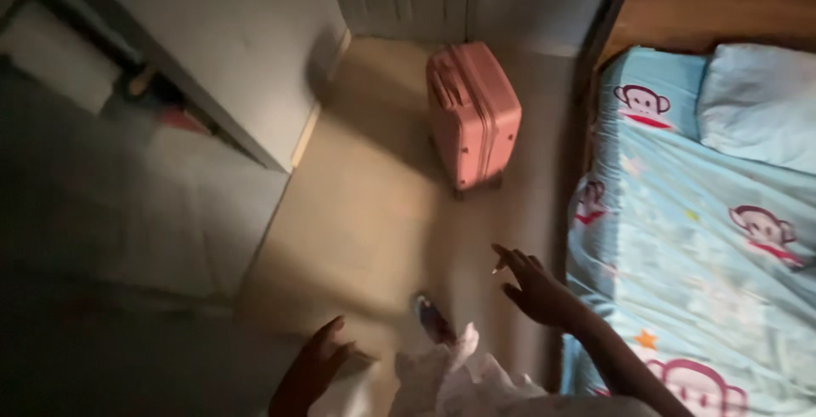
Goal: The person moves a pink suitcase from the floor to a wooden cabinet, opens it, and removes a red garment. The person then folds the garment and places it into a closet.
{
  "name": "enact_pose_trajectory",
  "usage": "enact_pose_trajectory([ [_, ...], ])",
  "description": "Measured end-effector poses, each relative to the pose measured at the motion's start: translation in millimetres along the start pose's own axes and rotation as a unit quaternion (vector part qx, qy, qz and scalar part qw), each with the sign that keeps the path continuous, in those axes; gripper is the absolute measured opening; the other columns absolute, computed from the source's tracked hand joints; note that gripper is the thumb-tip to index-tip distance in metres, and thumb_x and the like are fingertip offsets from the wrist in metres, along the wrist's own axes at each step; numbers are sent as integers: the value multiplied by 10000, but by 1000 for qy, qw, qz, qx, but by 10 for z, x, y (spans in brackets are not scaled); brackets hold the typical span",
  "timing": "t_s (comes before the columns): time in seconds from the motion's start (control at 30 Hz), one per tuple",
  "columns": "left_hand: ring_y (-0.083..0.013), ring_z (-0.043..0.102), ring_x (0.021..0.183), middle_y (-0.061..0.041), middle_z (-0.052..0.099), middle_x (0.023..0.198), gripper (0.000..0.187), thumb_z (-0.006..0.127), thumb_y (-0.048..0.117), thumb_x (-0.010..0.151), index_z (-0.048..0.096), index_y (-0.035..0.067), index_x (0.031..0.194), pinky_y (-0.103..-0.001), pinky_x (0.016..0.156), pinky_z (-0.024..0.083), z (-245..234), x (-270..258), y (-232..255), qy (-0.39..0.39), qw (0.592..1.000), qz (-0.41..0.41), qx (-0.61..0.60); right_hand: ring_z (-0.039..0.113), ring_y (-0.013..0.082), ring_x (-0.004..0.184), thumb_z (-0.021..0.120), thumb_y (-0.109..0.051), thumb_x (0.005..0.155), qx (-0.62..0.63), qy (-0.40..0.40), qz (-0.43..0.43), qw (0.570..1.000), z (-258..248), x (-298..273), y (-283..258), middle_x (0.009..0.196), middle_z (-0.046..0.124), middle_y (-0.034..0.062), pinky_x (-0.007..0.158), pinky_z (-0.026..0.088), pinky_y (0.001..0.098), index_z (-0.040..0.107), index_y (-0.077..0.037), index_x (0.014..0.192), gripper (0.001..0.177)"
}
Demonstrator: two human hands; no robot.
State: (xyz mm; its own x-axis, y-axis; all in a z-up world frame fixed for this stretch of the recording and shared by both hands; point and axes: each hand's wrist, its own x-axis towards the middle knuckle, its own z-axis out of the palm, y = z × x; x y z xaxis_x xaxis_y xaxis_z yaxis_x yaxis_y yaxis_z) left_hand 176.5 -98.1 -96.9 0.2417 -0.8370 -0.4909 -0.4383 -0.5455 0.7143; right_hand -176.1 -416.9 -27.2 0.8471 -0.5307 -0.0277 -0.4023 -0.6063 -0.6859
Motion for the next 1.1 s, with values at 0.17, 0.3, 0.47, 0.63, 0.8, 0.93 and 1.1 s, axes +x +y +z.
enact_pose_trajectory([
  [0.17,-302,470,1417,-119,486,1529,678,632,449,948,426,122,1505,-414,1154,400,-787,1136,682,35,996,-15,78,536,359,1215,675,-166,860,-72,-38,71,994,47,1053,324,1321,588,97,1041,445,502,300,-147,1564,798],
  [0.3,-367,477,1407,-183,531,1489,647,697,362,938,478,52,1462,-455,1152,385,-1114,2071,1319,94,966,210,121,407,388,1355,697,-262,873,-87,-16,173,981,95,1795,526,1441,480,100,1062,397,574,308,-172,1546,783],
  [0.47,-425,280,1498,-218,369,1590,781,749,284,899,373,5,1525,-606,1169,248,-1067,3467,1901,119,906,333,233,246,445,1480,756,-365,819,-137,72,199,968,193,2715,1041,1559,356,131,1117,311,620,303,-140,1527,869],
  [0.63,-414,165,1540,-202,269,1635,804,742,253,866,337,24,1522,-639,1188,180,-906,4664,2263,25,898,324,295,219,466,1488,761,-423,811,-144,97,215,961,296,3589,1931,1601,319,137,1150,269,633,304,-159,1553,911],
  [0.8,-425,148,1548,-209,245,1671,765,708,152,887,343,27,1548,-637,1197,163,-800,5799,2351,-20,891,318,323,224,466,1484,767,-494,805,-183,99,265,942,354,4392,2753,1597,314,139,1142,275,647,307,-159,1536,927],
  [0.93,-412,167,1529,-196,257,1652,772,670,98,866,337,31,1559,-640,1187,155,-728,6588,2372,-58,888,316,328,223,461,1477,760,-522,810,-202,92,292,930,223,4835,3116,1575,330,147,1126,275,657,308,-120,1526,937],
  [1.1,-403,203,1548,-217,296,1637,629,587,98,919,401,14,1514,-606,1208,179,-648,7342,2246,-125,849,334,390,294,450,1435,758,-511,813,-169,76,334,924,38,5075,3196,1496,404,142,1100,311,635,382,-109,1483,868],
])
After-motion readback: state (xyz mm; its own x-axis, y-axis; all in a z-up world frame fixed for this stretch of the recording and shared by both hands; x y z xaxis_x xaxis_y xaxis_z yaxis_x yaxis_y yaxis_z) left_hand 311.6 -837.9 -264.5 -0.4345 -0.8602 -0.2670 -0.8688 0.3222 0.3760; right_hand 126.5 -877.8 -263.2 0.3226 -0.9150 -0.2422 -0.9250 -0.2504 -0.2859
